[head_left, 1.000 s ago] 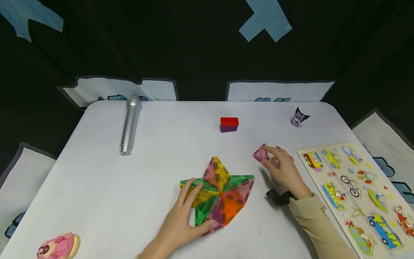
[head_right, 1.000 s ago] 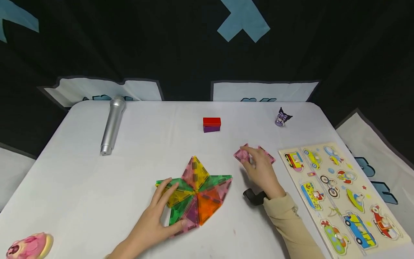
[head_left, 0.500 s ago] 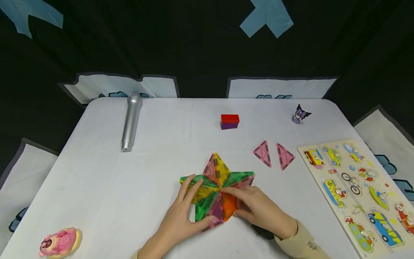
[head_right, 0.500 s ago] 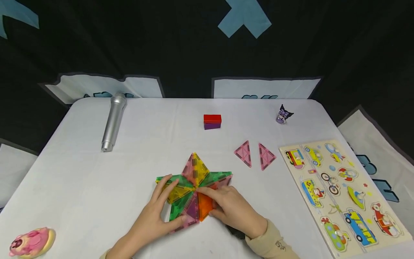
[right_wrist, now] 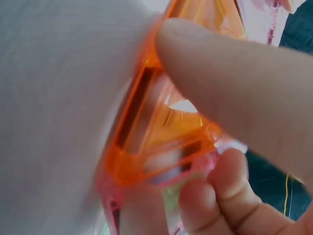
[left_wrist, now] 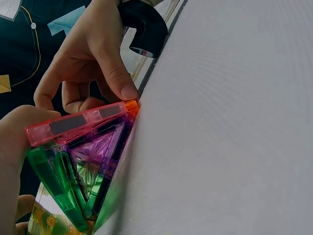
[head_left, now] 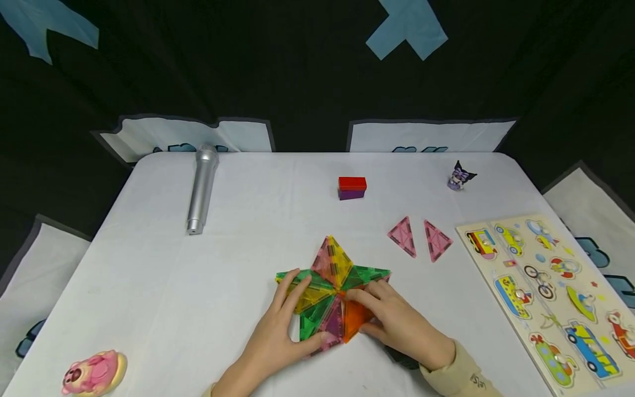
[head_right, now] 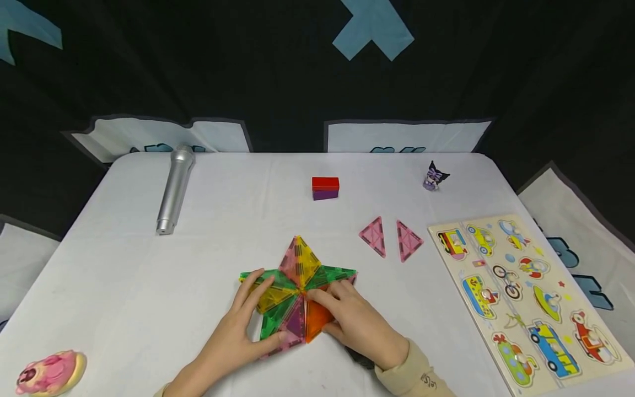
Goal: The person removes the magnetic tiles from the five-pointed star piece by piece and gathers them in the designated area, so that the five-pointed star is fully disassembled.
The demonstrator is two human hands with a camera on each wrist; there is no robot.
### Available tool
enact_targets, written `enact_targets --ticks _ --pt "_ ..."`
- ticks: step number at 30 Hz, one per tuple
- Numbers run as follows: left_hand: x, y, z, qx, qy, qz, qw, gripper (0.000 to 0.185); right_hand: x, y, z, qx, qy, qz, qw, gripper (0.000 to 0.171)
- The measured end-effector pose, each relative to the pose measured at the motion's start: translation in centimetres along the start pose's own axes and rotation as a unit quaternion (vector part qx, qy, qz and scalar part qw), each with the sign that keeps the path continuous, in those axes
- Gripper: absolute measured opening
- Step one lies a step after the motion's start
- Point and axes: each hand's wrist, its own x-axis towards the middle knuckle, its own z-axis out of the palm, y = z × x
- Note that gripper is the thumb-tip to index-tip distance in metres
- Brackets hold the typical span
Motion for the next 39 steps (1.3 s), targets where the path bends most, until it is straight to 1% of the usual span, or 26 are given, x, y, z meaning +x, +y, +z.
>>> enact_targets --ticks 3,7,9,11,12,14,16,18,19,21,22,24,25,27,30,32,33,34,36,38,39 --pt "0.0 0.0 0.0 -0.001 -0.001 -0.004 1.0000 0.087 -0.1 0.0 -0.1 -0.003 0.001 -0.020 1.000 0.058" --pt "0.0 0.0 0.1 0.001 0.000 -0.005 1.0000 0.087 -0.1 0.1 -0.2 0.004 0.007 -0.058 0.998 0.057" --pt "0.0 -0.1 0.1 0.001 0.002 -0.005 1.0000 0.088 -0.1 0.2 -0.2 0.008 0.006 -0.069 0.998 0.055" --pt "0.0 -0.1 0.1 0.002 0.004 -0.003 1.0000 0.088 -0.1 0.3 -0.4 0.020 -0.006 -0.070 0.997 0.051" --pt "0.0 -0.1 0.2 0.001 0.005 -0.001 1.0000 0.088 -0.1 0.3 -0.6 0.029 -0.019 -0.068 0.997 0.048" --pt "0.0 -0.2 0.2 0.000 0.006 0.001 1.0000 0.088 -0.2 0.4 -1.0 0.059 -0.051 -0.061 0.995 0.043" --pt "0.0 -0.2 0.2 0.000 0.005 0.001 1.0000 0.087 -0.2 0.4 -1.7 0.109 -0.079 -0.057 0.989 0.039" --pt "0.0 -0.1 0.2 -0.001 0.001 -0.002 1.0000 0.088 0.0 0.5 -2.5 0.166 -0.085 -0.055 0.981 0.036" --pt "0.0 -0.1 0.3 0.000 0.000 -0.004 1.0000 0.088 0.3 0.7 -3.0 0.194 -0.078 -0.052 0.976 0.037" --pt "-0.1 -0.1 0.2 0.000 -0.001 -0.008 1.0000 0.088 1.1 1.3 -4.2 0.241 -0.047 -0.032 0.969 0.037" --pt "-0.1 -0.1 0.3 0.001 0.000 -0.008 1.0000 0.089 1.7 1.7 -4.7 0.254 -0.027 -0.015 0.967 0.038" --pt "-0.1 -0.1 0.3 0.000 0.000 -0.009 1.0000 0.089 3.0 3.1 -5.7 0.260 0.010 0.033 0.965 0.039" --pt "-0.1 -0.1 0.3 -0.001 0.000 -0.011 0.9999 0.089 3.8 3.9 -6.0 0.262 0.022 0.060 0.963 0.040" --pt "-0.2 -0.1 0.3 -0.001 -0.003 -0.013 0.9999 0.090 5.3 5.5 -6.3 0.260 0.028 0.115 0.958 0.040" --pt "-0.3 0.0 0.3 -0.004 -0.010 -0.019 0.9998 0.090 7.0 7.5 -6.2 0.253 0.004 0.184 0.950 0.042" --pt "-0.3 0.0 0.4 -0.005 -0.013 -0.019 0.9997 0.090 7.7 8.4 -6.0 0.243 -0.023 0.214 0.946 0.045" --pt "-0.3 0.1 0.4 -0.007 -0.014 -0.019 0.9997 0.090 7.9 8.7 -5.9 0.234 -0.035 0.224 0.945 0.047" --pt "-0.3 0.1 0.4 -0.007 -0.014 -0.019 0.9997 0.090 8.0 8.9 -5.8 0.226 -0.048 0.230 0.945 0.049" --pt "-0.2 0.1 0.3 -0.006 -0.012 -0.017 0.9998 0.090 8.1 9.2 -5.7 0.207 -0.067 0.231 0.948 0.053" --pt "-0.2 0.2 0.2 -0.002 -0.008 -0.019 0.9998 0.090 8.0 9.1 -5.8 0.188 -0.076 0.222 0.954 0.058" --pt "-0.1 0.2 0.1 0.000 -0.005 -0.017 0.9998 0.090 7.9 8.9 -5.9 0.173 -0.073 0.213 0.959 0.059"
